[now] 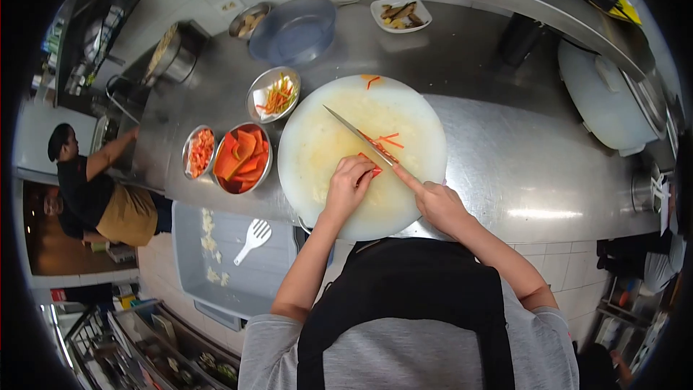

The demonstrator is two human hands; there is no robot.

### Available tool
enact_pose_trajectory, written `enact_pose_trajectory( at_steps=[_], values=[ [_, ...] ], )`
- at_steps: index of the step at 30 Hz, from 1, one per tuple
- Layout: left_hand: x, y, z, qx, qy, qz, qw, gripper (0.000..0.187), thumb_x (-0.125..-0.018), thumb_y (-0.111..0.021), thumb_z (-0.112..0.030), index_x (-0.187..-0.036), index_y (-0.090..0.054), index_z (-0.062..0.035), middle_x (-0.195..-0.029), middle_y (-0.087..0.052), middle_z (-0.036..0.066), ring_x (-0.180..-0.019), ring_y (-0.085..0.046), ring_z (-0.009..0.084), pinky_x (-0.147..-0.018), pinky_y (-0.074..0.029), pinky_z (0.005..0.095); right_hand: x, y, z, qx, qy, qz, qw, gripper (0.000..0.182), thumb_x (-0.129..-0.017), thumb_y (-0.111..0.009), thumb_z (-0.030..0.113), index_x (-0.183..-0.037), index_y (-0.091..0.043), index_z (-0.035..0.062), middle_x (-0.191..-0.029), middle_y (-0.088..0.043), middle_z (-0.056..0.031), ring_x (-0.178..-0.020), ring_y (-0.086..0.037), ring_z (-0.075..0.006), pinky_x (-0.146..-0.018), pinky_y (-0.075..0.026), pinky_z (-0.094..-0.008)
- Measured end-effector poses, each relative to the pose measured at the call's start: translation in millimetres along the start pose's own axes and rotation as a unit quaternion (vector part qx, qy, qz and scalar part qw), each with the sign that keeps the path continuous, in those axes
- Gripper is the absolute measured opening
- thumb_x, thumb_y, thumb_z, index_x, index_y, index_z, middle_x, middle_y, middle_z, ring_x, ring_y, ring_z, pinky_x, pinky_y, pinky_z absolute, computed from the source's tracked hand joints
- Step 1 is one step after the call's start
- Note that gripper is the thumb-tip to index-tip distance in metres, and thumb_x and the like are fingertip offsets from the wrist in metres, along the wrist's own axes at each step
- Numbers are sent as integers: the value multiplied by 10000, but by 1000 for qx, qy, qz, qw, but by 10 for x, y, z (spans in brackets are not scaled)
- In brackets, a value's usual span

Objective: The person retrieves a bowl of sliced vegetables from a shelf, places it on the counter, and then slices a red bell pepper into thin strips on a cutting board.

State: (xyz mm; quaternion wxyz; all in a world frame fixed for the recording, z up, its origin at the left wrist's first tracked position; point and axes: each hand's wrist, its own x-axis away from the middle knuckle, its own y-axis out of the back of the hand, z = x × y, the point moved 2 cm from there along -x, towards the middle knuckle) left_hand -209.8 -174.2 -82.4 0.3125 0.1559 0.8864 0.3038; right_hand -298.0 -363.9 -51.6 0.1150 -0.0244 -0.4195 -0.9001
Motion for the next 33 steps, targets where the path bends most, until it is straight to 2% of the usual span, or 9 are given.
enact_pose_trajectory(
  at_steps=[2,9,11,19,22,26,28,32,33],
  values=[
    [-7,69,-20,16,-10,3,1000,135,-757,-687,-7,-892,-677,-18,-958,-655,113,-933,-604,297,-799,-503,375,107,108,4,126,-18,-17,992,687,-861,-485,63,-1479,-314,312,-739,-597,-190,-573,-633,-329,-555,-536,-438],
    [-377,75,-160,-63,-134,68,987,170,-777,-649,-18,-944,-675,-39,-987,-652,100,-943,-592,288,-829,-484,378,303,12,-139,177,14,-120,977,705,-814,-521,41,-1466,-358,253,-744,-579,-129,-530,-625,-275,-474,-519,-388],
    [-432,-13,-60,-26,-79,146,986,164,-794,-632,-38,-953,-670,-31,-988,-655,97,-961,-589,285,-867,-464,387,353,60,-81,191,11,-122,974,727,-792,-525,7,-1463,-366,237,-731,-572,-120,-519,-617,-258,-467,-514,-379],
    [-623,22,-67,-22,-89,142,986,207,-781,-596,-50,-970,-681,-35,-987,-659,111,-951,-595,292,-864,-458,403,409,-44,-78,183,-12,-127,975,724,-780,-535,-14,-1454,-381,202,-714,-569,-101,-504,-604,-233,-462,-510,-360],
    [-557,-49,-108,18,-124,243,962,227,-757,-589,-35,-963,-685,-47,-970,-658,122,-943,-595,295,-867,-454,411,354,-105,-142,194,-5,-162,968,670,-815,-551,66,-1445,-381,216,-727,-608,-121,-509,-622,-242,-456,-503,-361],
    [-637,-223,-22,-23,-162,171,972,190,-796,-593,-47,-960,-690,-34,-1020,-652,141,-997,-584,325,-918,-451,414,292,-203,-157,162,23,-135,977,632,-840,-481,47,-1442,-347,186,-763,-610,-119,-604,-649,-271,-497,-525,-368],
    [-682,-153,-125,-1,-58,179,982,197,-817,-596,-62,-989,-688,-30,-1050,-649,157,-1034,-578,336,-950,-438,413,293,-171,-90,114,20,-141,983,590,-836,-485,46,-1406,-380,159,-801,-626,-136,-632,-658,-297,-524,-525,-397],
    [-805,34,182,-8,-140,-4,990,243,-850,-586,-45,-1083,-626,11,-1112,-615,170,-1017,-590,305,-902,-464,384,293,-91,-110,93,-25,-155,983,588,-828,-485,46,-1398,-375,141,-827,-631,-148,-654,-659,-312,-538,-522,-423],
    [-825,87,261,18,-78,-15,997,247,-864,-573,-43,-1102,-610,17,-1127,-609,169,-1018,-591,291,-887,-469,371,293,-91,-127,82,-34,-147,985,603,-813,-504,47,-1395,-374,132,-840,-629,-147,-655,-658,-304,-530,-522,-420]
  ],
)
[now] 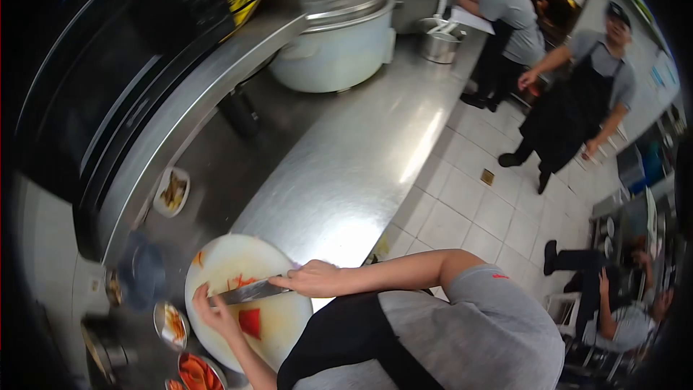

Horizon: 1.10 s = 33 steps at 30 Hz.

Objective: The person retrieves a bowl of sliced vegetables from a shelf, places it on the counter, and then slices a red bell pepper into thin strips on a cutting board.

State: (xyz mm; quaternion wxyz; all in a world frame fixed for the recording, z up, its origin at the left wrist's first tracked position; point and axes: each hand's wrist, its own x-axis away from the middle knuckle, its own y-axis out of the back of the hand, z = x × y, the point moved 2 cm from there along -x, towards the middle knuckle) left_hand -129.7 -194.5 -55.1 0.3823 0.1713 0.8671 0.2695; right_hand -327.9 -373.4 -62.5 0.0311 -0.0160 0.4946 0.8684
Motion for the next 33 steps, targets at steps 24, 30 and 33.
enact_pose_trajectory(
  at_steps=[24,30,33],
  values=[
    [160,-492,-179,-51,-50,265,962,383,-775,-737,-170,-1122,-646,-33,-1265,-536,206,-1129,-498,368,-989,-404,443,36,-569,-632,-452,-105,-5,886,651,-844,-614,158,-1430,-339,84,-1324,-517,-160,-995,-612,-272,-884,-482,-364],
    [186,-323,-234,-22,-17,235,972,104,-798,-669,-50,-887,-638,-7,-988,-622,154,-944,-577,344,-837,-475,391,162,-119,-458,-470,-177,31,864,610,-866,-590,125,-1434,-370,141,-947,-650,-68,-513,-507,-85,-460,-428,-259],
    [152,-163,-139,85,123,151,977,163,-808,-645,-11,-969,-649,5,-1027,-638,138,-962,-618,293,-837,-493,351,177,-75,-505,-486,-155,33,860,658,-843,-501,18,-1459,-339,182,-754,-598,-63,-466,-494,-92,-446,-434,-263]
  ],
)
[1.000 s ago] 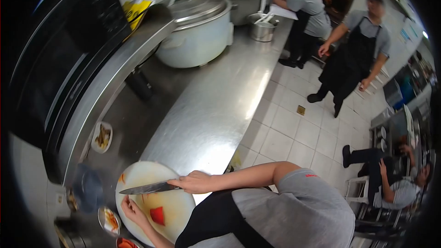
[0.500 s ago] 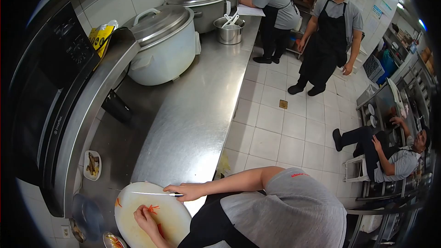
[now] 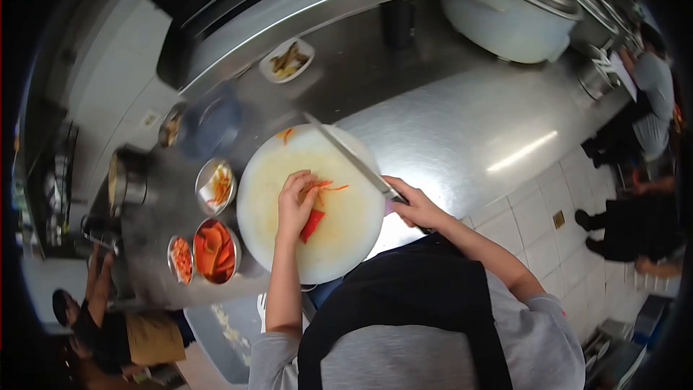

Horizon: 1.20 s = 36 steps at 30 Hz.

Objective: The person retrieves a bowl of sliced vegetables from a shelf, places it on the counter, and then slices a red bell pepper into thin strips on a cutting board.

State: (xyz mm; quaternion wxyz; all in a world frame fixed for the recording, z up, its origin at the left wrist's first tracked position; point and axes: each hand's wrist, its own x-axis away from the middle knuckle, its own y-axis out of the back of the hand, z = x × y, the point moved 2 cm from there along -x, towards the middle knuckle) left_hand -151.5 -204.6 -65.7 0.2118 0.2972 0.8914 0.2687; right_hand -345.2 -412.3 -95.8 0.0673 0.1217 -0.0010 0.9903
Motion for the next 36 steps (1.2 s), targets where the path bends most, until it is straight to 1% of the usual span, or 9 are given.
enact_pose_trajectory(
  at_steps=[3,9,13,18,26,28,29,32,36],
  values=[
    [-7,170,199,-3,69,27,997,254,-784,-667,-3,-1039,-662,-6,-1088,-632,146,-968,-625,283,-864,-492,351,-22,-23,3,-7,-13,17,1000,647,-859,-491,14,-1466,-321,161,-700,-572,-61,-456,-493,-98,-439,-431,-269],
    [37,217,128,-97,77,74,990,376,-733,-680,12,-1104,-622,16,-1140,-604,146,-1096,-557,311,-949,-452,367,-35,-7,-30,-26,-9,16,1000,625,-882,-482,10,-1470,-307,134,-608,-528,-35,-447,-491,-96,-433,-417,-269],
    [-24,120,63,-155,22,0,988,476,-714,-678,1,-1180,-582,-2,-1185,-577,145,-1149,-505,322,-977,-431,373,-42,-2,-40,-32,-11,18,999,627,-882,-478,4,-1472,-299,119,-594,-516,-32,-444,-488,-95,-435,-413,-265],
    [-155,-10,52,-170,1,143,975,356,-721,-660,-12,-1070,-595,-30,-1022,-587,125,-1027,-554,301,-885,-466,378,-57,-1,-57,-37,-8,17,999,634,-876,-472,-7,-1474,-285,89,-590,-505,-30,-438,-479,-93,-432,-404,-257],
    [-319,-11,167,-235,-103,151,955,152,-771,-603,-26,-922,-586,-13,-819,-600,118,-789,-591,279,-745,-492,366,-50,-1,-28,-19,-19,7,1000,626,-891,-452,-28,-1477,-267,93,-581,-471,-12,-442,-459,-93,-433,-394,-253],
    [-339,101,168,-67,87,185,977,94,-794,-577,-8,-887,-563,-4,-784,-578,67,-708,-552,164,-677,-465,300,-38,-1,-27,-30,-1,8,1000,631,-863,-461,-10,-1465,-300,88,-580,-512,-27,-432,-478,-92,-425,-404,-249],
    [-337,102,322,-5,85,166,982,48,-817,-564,-7,-860,-542,-9,-764,-530,12,-696,-482,85,-641,-423,252,-25,7,-39,-33,-5,4,999,631,-863,-461,-10,-1465,-300,88,-580,-512,-27,-432,-478,-92,-425,-404,-249],
    [-370,72,208,79,115,184,973,48,-823,-584,-25,-838,-539,-15,-770,-522,-8,-711,-470,74,-645,-418,251,-44,1,-47,-34,-3,4,999,633,-863,-463,-7,-1466,-299,92,-582,-513,-28,-425,-479,-98,-416,-405,-259],
    [-420,-74,-69,-13,27,245,969,89,-788,-594,-29,-859,-542,-17,-771,-544,41,-697,-515,132,-663,-443,275,-53,-7,-48,-38,-12,1,999,627,-865,-471,-3,-1461,-306,100,-580,-507,-26,-423,-477,-95,-413,-404,-258]
  ],
)
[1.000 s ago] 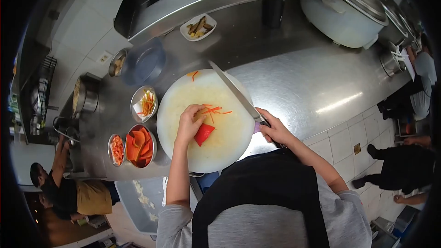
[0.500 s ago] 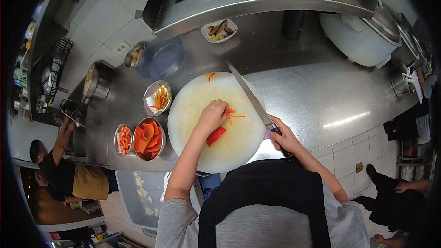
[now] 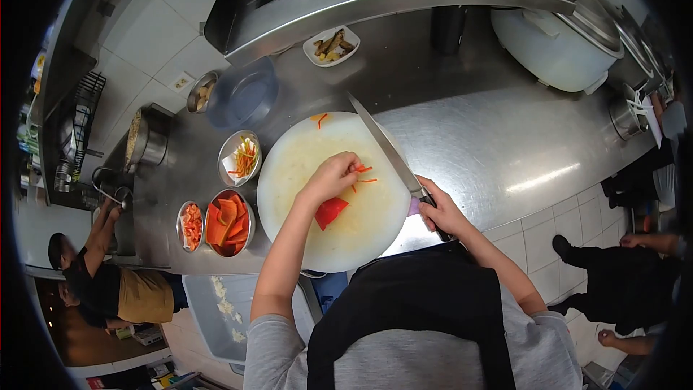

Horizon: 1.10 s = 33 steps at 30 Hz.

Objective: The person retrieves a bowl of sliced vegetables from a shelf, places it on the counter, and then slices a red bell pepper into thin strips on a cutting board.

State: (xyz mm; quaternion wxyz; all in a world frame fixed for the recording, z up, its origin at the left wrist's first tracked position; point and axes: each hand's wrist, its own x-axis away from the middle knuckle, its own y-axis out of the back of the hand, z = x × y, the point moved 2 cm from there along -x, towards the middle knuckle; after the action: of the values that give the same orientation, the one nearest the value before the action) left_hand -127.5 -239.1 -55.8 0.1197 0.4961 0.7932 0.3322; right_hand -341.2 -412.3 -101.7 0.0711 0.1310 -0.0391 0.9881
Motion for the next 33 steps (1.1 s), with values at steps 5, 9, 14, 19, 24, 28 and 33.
enact_pose_trajectory(
  at_steps=[5,9,14,19,24,28,33],
  values=[
    [-45,-197,-151,-212,-95,9,973,139,-723,-627,-71,-839,-583,-7,-867,-620,148,-876,-610,324,-792,-494,415,0,6,-6,0,6,1,1000,622,-861,-477,2,-1453,-318,110,-558,-487,-19,-423,-475,-93,-416,-406,-261],
    [-173,-178,-81,-239,-114,47,963,122,-724,-604,-52,-839,-594,-11,-858,-629,149,-879,-614,313,-794,-498,408,-6,3,-8,2,3,1,1000,626,-857,-473,1,-1454,-317,111,-562,-491,-18,-423,-476,-93,-415,-405,-260],
    [-230,81,-14,-201,-112,107,967,128,-713,-612,-40,-825,-577,11,-817,-618,163,-830,-609,325,-777,-488,405,-9,-1,-22,-14,-6,-9,1000,628,-858,-474,-12,-1453,-315,107,-567,-497,-22,-422,-475,-96,-417,-405,-259],
    [-93,177,-14,-231,-155,109,954,160,-705,-628,-42,-859,-593,-17,-888,-619,131,-891,-598,311,-814,-491,392,3,-11,28,-1,-16,0,1000,623,-886,-453,-39,-1466,-264,91,-592,-475,-13,-444,-445,-95,-441,-395,-251],
    [-116,84,62,-297,-161,116,934,157,-706,-642,-63,-844,-582,-19,-864,-609,134,-888,-599,311,-807,-491,407,2,-20,51,4,-17,-2,1000,627,-883,-462,-42,-1464,-268,92,-584,-470,-8,-442,-444,-92,-438,-395,-251],
    [-130,43,110,-309,-157,117,931,142,-700,-632,-58,-820,-574,-7,-811,-602,151,-840,-604,328,-780,-494,419,0,-26,31,7,-14,-16,1000,634,-867,-492,-43,-1454,-294,91,-589,-497,-13,-432,-459,-86,-422,-397,-252],
    [-95,233,135,-196,-111,99,969,135,-667,-615,-48,-772,-563,17,-761,-593,170,-753,-598,346,-707,-485,417,0,-33,4,2,0,-34,999,642,-847,-515,-60,-1442,-318,80,-613,-518,-22,-436,-476,-83,-416,-404,-258]
  ],
)
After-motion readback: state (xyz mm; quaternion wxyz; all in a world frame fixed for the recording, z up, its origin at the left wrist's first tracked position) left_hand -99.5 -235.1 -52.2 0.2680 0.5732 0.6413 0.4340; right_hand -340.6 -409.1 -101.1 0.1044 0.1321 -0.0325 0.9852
